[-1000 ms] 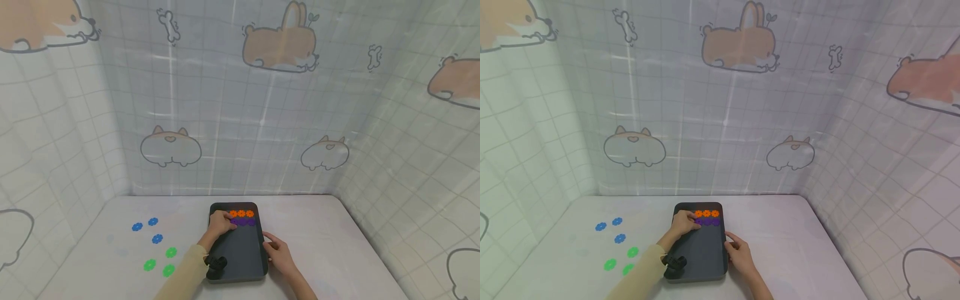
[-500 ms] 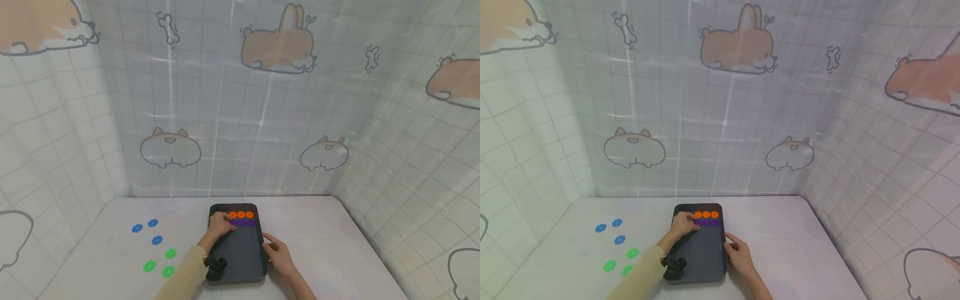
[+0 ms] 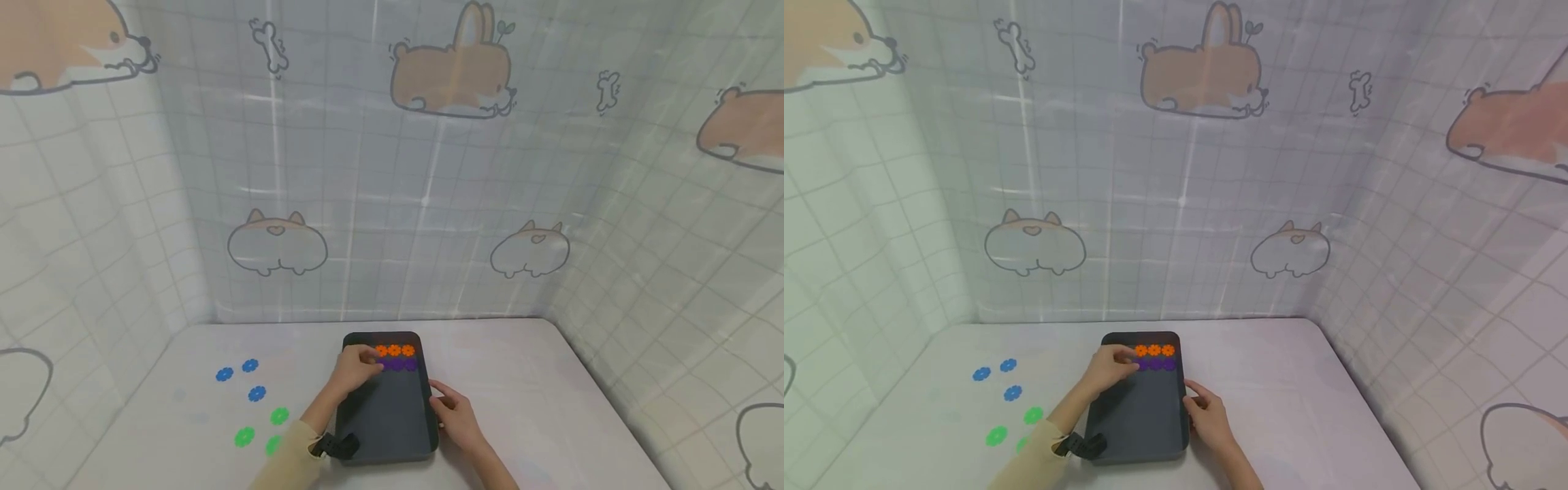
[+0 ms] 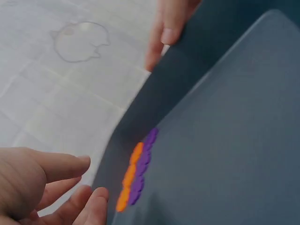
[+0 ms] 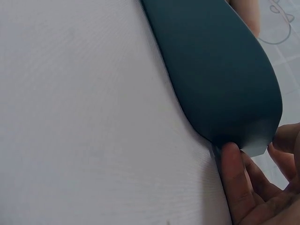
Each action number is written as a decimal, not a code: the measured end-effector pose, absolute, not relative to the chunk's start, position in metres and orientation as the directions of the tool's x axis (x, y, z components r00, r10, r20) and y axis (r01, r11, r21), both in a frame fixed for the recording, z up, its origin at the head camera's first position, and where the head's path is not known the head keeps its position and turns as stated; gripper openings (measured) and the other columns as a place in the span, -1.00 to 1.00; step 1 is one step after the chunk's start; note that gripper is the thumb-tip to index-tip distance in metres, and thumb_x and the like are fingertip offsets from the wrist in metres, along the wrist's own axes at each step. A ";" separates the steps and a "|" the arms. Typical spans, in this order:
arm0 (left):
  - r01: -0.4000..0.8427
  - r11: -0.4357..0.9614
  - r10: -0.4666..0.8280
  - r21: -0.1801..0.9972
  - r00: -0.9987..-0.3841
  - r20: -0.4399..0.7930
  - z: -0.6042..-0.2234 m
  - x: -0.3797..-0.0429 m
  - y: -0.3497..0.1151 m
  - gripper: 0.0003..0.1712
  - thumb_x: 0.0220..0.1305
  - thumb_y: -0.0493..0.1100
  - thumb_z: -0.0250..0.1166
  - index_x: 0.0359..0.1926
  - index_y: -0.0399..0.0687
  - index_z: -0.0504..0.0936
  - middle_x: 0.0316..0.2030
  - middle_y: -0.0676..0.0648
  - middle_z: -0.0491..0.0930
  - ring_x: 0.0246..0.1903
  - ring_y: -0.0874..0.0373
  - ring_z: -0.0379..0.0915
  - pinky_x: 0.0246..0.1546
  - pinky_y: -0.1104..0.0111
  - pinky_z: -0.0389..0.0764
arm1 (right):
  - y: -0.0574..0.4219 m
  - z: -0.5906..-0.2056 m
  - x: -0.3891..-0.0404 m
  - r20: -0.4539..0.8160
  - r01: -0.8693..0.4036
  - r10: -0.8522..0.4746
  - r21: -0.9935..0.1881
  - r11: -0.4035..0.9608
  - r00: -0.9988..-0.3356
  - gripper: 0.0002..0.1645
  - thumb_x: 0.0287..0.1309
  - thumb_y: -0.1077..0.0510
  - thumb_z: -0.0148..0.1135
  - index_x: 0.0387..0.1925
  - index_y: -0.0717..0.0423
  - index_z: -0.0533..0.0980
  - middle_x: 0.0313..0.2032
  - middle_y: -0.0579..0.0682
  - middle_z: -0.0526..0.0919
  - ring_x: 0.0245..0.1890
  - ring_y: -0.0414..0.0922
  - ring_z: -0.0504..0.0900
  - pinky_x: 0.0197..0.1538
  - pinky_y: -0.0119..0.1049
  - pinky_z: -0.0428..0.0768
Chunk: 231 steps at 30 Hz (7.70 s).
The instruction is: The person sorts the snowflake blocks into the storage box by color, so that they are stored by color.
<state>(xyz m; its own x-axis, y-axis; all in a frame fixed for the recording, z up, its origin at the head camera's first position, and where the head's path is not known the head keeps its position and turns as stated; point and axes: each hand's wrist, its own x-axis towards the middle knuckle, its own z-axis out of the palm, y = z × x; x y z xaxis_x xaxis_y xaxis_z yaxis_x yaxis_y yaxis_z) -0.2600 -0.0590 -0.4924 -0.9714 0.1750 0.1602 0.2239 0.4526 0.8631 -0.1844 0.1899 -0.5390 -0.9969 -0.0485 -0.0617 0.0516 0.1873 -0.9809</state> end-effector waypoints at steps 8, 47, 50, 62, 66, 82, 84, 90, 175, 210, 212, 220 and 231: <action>0.238 0.484 0.110 0.842 -0.971 0.212 -0.479 -0.249 -0.099 -0.82 0.25 -0.24 0.35 -0.13 -0.15 0.71 -0.30 -0.04 0.65 -0.33 0.07 0.59 -0.39 0.24 0.62 | 0.189 -0.538 -0.184 -0.053 0.044 -0.042 -0.978 0.205 -0.998 -0.48 0.35 0.10 0.18 0.30 0.11 0.42 -0.20 0.13 0.64 -0.42 -0.07 0.59 -0.44 -0.21 0.63; -0.067 0.730 -0.250 0.681 -0.953 0.174 -0.525 -0.239 -0.319 -0.34 0.21 -0.06 0.35 0.20 -0.39 0.42 0.09 -0.54 0.31 0.06 -0.43 0.25 0.00 -0.24 0.34 | 0.185 -0.533 -0.182 -0.082 0.080 -0.002 -0.980 0.185 -0.997 -0.45 0.34 0.07 0.19 0.31 0.09 0.41 -0.18 0.13 0.64 -0.41 -0.08 0.61 -0.45 -0.22 0.61; -0.064 0.729 -0.219 0.682 -0.965 0.143 -0.526 -0.240 -0.327 -0.27 0.20 -0.01 0.36 0.23 -0.40 0.38 0.11 -0.54 0.30 0.06 -0.42 0.27 0.00 -0.21 0.39 | 0.185 -0.532 -0.181 -0.077 0.076 -0.002 -0.981 0.180 -0.997 -0.45 0.34 0.07 0.20 0.31 0.10 0.41 -0.18 0.13 0.64 -0.41 -0.08 0.61 -0.45 -0.22 0.62; -0.071 0.727 -0.206 0.683 -0.971 0.118 -0.531 -0.241 -0.339 -0.39 0.20 -0.02 0.39 0.10 -0.41 0.52 -0.01 -0.45 0.49 -0.03 -0.31 0.41 -0.08 -0.10 0.51 | 0.186 -0.534 -0.182 -0.082 0.079 -0.005 -0.980 0.183 -0.997 -0.47 0.33 0.10 0.20 0.29 0.10 0.43 -0.19 0.13 0.65 -0.43 -0.08 0.61 -0.47 -0.22 0.62; -0.085 0.727 -0.211 0.681 -0.972 0.104 -0.534 -0.240 -0.339 -0.43 0.22 -0.05 0.37 0.09 -0.42 0.53 -0.02 -0.44 0.51 -0.05 -0.31 0.43 -0.07 -0.10 0.52 | 0.185 -0.534 -0.181 -0.085 0.083 -0.001 -0.978 0.190 -0.996 -0.47 0.32 0.10 0.21 0.29 0.10 0.44 -0.21 0.11 0.64 -0.43 -0.08 0.60 -0.46 -0.23 0.62; -0.110 0.748 -0.230 0.655 -0.968 0.100 -0.535 -0.243 -0.341 -0.39 0.15 -0.10 0.41 0.10 -0.44 0.51 -0.17 -0.39 0.55 -0.21 -0.22 0.46 -0.21 -0.03 0.54 | 0.185 -0.534 -0.182 -0.086 0.082 -0.006 -0.976 0.202 -0.996 -0.46 0.32 0.07 0.21 0.29 0.09 0.43 -0.20 0.12 0.64 -0.42 -0.08 0.62 -0.46 -0.21 0.63; -0.112 0.754 -0.230 0.647 -0.968 0.101 -0.535 -0.244 -0.343 -0.38 0.15 -0.09 0.41 0.10 -0.46 0.50 -0.23 -0.36 0.56 -0.27 -0.17 0.47 -0.26 0.01 0.54 | 0.185 -0.534 -0.181 -0.084 0.081 -0.008 -0.976 0.201 -0.996 -0.46 0.33 0.07 0.21 0.29 0.09 0.43 -0.19 0.12 0.64 -0.42 -0.07 0.61 -0.46 -0.21 0.63; -0.133 0.764 -0.239 0.632 -0.967 0.086 -0.533 -0.248 -0.347 -0.44 0.16 -0.06 0.39 0.00 -0.47 0.58 -0.37 -0.22 0.61 -0.40 -0.04 0.45 -0.45 0.24 0.47 | 0.184 -0.534 -0.181 -0.081 0.078 -0.007 -0.975 0.208 -0.997 -0.46 0.33 0.07 0.21 0.29 0.09 0.43 -0.17 0.14 0.65 -0.42 -0.07 0.62 -0.44 -0.21 0.63; 0.016 -0.045 -0.035 0.999 -0.999 0.014 -0.472 -0.221 -0.084 -0.70 0.14 -0.42 0.39 -0.09 -0.49 0.62 -0.35 -0.23 0.62 -0.42 0.04 0.66 -0.33 0.31 0.69 | 0.187 -0.511 -0.189 -0.165 0.157 -0.006 -0.949 0.272 -0.986 -0.46 0.25 0.22 0.23 0.26 0.21 0.45 -0.44 0.08 0.66 -0.64 -0.16 0.49 -0.55 -0.30 0.54; -0.060 0.022 0.088 0.998 -0.994 -0.062 -0.500 -0.267 0.000 -0.77 0.13 -0.43 0.38 -0.16 -0.47 0.65 -0.28 -0.25 0.62 -0.37 0.03 0.67 -0.33 0.32 0.68 | 0.190 -0.502 -0.191 -0.219 0.211 -0.011 -0.953 0.217 -0.976 -0.45 0.18 0.24 0.30 0.21 0.25 0.48 -0.23 0.18 0.69 -0.55 -0.11 0.59 -0.54 -0.25 0.61; -0.062 0.027 0.097 0.998 -0.993 -0.064 -0.501 -0.269 0.004 -0.76 0.11 -0.44 0.39 -0.17 -0.48 0.66 -0.29 -0.24 0.62 -0.40 0.05 0.67 -0.34 0.32 0.69 | 0.191 -0.501 -0.191 -0.215 0.209 -0.006 -0.954 0.215 -0.977 -0.45 0.18 0.25 0.30 0.21 0.26 0.48 -0.23 0.19 0.69 -0.54 -0.10 0.60 -0.54 -0.25 0.61; -0.096 0.063 0.102 0.993 -0.990 -0.102 -0.509 -0.273 0.013 -0.75 0.08 -0.47 0.39 -0.15 -0.47 0.67 -0.31 -0.23 0.65 -0.45 0.09 0.67 -0.37 0.34 0.68 | 0.190 -0.501 -0.192 -0.231 0.226 0.003 -0.951 0.209 -0.973 -0.46 0.16 0.24 0.31 0.20 0.24 0.50 -0.24 0.18 0.69 -0.51 -0.09 0.61 -0.51 -0.25 0.62; -0.099 0.115 0.101 0.988 -0.989 -0.110 -0.517 -0.272 0.015 -0.79 0.12 -0.48 0.37 -0.17 -0.47 0.68 -0.34 -0.21 0.65 -0.42 0.05 0.68 -0.38 0.32 0.69 | 0.189 -0.505 -0.191 -0.257 0.255 0.023 -0.943 0.215 -0.966 -0.46 0.17 0.21 0.32 0.21 0.19 0.51 -0.21 0.14 0.70 -0.46 -0.11 0.62 -0.47 -0.28 0.62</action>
